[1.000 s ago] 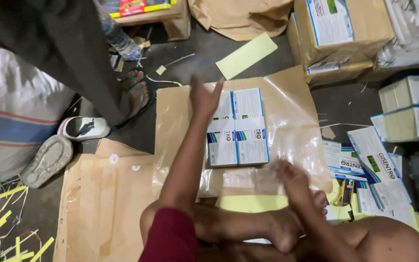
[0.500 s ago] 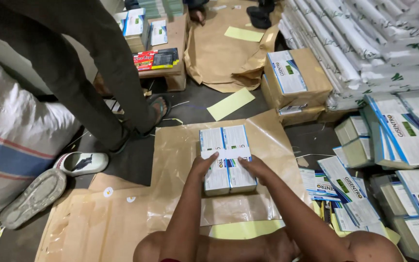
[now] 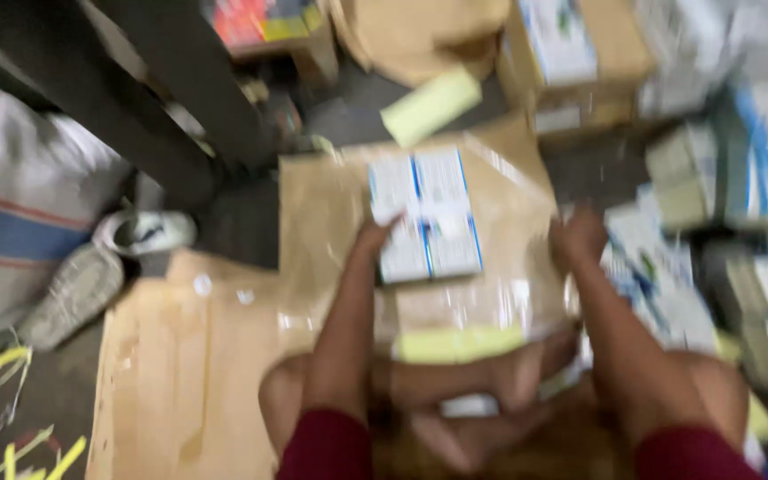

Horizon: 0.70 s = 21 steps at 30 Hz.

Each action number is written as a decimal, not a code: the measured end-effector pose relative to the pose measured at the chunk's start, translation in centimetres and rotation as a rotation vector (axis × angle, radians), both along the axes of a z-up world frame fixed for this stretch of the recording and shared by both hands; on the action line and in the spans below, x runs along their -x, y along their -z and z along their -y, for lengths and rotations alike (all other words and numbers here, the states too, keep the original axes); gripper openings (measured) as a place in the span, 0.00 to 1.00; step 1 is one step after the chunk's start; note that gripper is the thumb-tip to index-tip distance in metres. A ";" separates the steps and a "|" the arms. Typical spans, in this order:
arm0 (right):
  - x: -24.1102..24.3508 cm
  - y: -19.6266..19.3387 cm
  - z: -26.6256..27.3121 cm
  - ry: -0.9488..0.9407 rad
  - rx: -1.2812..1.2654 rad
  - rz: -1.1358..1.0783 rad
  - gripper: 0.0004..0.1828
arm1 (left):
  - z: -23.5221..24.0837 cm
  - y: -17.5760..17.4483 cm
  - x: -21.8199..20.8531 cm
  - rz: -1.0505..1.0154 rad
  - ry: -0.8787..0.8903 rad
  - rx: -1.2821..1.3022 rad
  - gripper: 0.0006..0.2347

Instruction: Packaging and taping printed boxes and paper products on the floor of a print shop.

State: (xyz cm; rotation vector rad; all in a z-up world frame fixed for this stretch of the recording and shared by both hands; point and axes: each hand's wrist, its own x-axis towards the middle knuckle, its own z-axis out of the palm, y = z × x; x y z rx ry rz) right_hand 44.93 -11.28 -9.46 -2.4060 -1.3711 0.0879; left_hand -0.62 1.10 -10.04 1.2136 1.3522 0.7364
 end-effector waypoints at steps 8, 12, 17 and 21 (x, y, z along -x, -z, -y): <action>-2.1 -3.4 3.0 0.011 -0.143 -0.309 0.29 | 3.5 -8.1 -0.3 0.182 -0.022 0.047 0.25; -1.2 -4.7 2.1 -0.052 -0.002 -0.533 0.25 | 4.2 -10.5 -0.9 0.190 -0.036 0.089 0.24; 1.1 -7.9 1.9 0.016 0.151 -0.764 0.22 | 4.3 -10.7 -0.7 0.174 -0.044 0.099 0.25; 2.9 -11.6 1.1 -0.236 -0.012 -0.634 0.20 | 4.5 -10.7 -0.8 0.213 -0.050 0.089 0.25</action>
